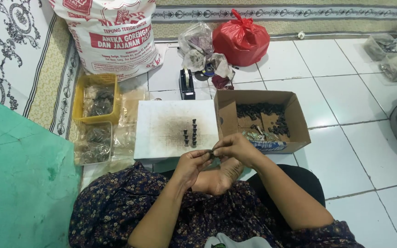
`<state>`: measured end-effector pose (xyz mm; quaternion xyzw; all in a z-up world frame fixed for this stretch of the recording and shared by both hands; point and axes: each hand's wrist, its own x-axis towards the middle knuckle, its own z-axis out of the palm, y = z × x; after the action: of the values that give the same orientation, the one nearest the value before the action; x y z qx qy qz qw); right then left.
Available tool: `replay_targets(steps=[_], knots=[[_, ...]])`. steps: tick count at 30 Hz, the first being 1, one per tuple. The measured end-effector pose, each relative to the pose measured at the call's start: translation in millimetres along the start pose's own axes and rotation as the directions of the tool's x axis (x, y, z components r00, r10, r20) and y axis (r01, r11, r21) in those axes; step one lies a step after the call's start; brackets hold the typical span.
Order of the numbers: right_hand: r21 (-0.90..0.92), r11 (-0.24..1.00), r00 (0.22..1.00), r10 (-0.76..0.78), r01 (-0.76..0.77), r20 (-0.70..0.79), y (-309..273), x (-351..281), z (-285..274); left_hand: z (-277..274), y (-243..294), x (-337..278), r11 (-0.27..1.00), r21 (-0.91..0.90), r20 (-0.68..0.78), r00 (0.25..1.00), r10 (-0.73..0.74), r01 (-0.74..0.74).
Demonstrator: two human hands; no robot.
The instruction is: Assembling small metal bolts with black plastic components by hand while sitting on the floor.
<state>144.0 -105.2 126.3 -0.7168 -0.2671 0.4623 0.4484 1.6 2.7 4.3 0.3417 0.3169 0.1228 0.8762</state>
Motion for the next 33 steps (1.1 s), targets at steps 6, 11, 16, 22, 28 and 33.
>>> replay_targets(steps=[6,11,16,22,28,33], knots=[[0.047,0.994,0.995,0.093,-0.095,0.040,11,20,-3,-8,-8,3,0.999,-0.035,-0.011,1.000,-0.027,0.026],[-0.058,0.996,0.997,0.071,-0.070,0.018,10,27,5,-9,-9,4,0.996,-0.089,-0.052,0.998,-0.035,0.030],[-0.263,0.965,1.000,-0.005,-0.001,-0.021,15,35,17,-8,-7,2,0.995,-0.097,-0.116,0.993,-0.034,0.023],[-0.429,0.902,0.997,-0.072,0.055,-0.023,0,38,26,-2,20,-8,0.995,-0.102,-0.163,0.986,-0.038,0.021],[-0.139,0.971,0.977,-0.206,0.196,-0.061,-32,57,25,0,76,9,0.989,-0.114,-0.150,0.985,0.081,-0.098],[-0.286,0.882,0.895,-0.425,0.374,-0.138,-23,98,33,-16,100,37,0.983,0.058,-0.119,0.977,0.178,-0.173]])
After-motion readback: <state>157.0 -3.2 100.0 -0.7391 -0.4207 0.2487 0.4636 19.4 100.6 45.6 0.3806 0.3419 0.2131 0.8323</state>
